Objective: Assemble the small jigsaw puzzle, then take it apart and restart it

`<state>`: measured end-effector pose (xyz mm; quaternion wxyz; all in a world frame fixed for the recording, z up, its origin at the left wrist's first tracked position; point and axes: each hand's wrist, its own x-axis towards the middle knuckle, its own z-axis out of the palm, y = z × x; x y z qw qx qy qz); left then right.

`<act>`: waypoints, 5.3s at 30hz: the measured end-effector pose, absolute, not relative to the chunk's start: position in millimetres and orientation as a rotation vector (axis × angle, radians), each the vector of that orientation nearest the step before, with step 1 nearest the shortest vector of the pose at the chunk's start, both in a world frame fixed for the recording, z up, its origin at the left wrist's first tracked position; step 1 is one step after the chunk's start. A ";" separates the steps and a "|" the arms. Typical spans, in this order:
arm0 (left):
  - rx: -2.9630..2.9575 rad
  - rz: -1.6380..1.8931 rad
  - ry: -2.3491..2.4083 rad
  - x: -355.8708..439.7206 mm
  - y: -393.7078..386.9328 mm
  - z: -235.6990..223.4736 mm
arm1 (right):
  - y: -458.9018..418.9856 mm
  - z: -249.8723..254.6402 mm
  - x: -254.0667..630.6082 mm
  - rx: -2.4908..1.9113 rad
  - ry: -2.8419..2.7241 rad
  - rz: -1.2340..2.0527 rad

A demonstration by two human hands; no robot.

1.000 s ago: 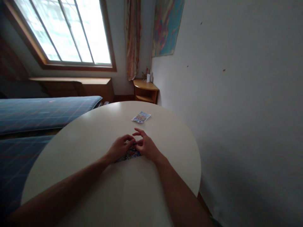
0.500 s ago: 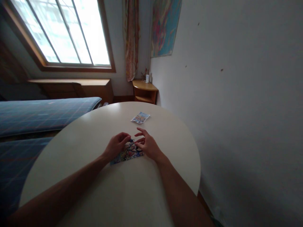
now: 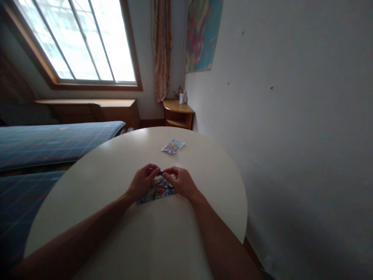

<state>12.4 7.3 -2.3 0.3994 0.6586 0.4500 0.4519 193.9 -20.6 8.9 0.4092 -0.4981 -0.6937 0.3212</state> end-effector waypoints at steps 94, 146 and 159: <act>1.929 0.741 1.190 -32.9 15.2 -3.4 | -15.4 -4.1 197.8 -1.336 -2.170 0.492; 1.639 0.687 1.150 -22.5 11.4 -5.9 | -21.7 0.8 172.9 -1.326 -2.032 0.533; 1.843 0.755 1.088 -24.1 13.0 -9.9 | -24.6 3.5 170.3 -1.437 -1.973 0.538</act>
